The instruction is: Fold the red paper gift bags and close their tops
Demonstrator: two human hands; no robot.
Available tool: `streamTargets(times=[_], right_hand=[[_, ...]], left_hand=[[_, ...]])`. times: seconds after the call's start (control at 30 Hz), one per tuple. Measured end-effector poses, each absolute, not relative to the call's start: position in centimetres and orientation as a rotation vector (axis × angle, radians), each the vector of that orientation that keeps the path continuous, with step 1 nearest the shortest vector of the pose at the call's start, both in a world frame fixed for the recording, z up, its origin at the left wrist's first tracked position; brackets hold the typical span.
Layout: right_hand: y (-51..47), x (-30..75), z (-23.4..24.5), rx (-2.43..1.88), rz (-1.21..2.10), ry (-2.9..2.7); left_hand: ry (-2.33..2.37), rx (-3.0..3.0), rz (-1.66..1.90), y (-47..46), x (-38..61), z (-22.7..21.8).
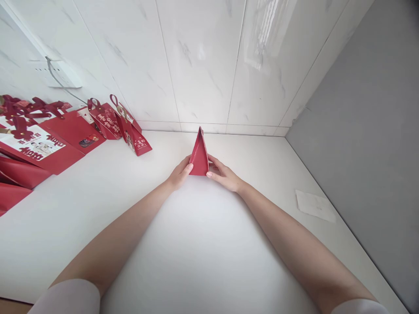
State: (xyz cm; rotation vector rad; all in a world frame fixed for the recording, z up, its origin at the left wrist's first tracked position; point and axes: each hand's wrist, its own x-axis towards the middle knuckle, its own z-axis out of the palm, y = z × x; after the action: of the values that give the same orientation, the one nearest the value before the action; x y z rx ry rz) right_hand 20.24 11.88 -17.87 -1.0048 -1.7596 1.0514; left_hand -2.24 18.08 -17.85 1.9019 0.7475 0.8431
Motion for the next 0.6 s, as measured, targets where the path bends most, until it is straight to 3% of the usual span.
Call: streamTargets(times=[0.6], right_hand=[[11.87, 20.28, -17.85, -1.025, 1.041, -1.763]], left_hand=[[0.735, 1.914, 0.855, 18.02, -2.15, -17.8]])
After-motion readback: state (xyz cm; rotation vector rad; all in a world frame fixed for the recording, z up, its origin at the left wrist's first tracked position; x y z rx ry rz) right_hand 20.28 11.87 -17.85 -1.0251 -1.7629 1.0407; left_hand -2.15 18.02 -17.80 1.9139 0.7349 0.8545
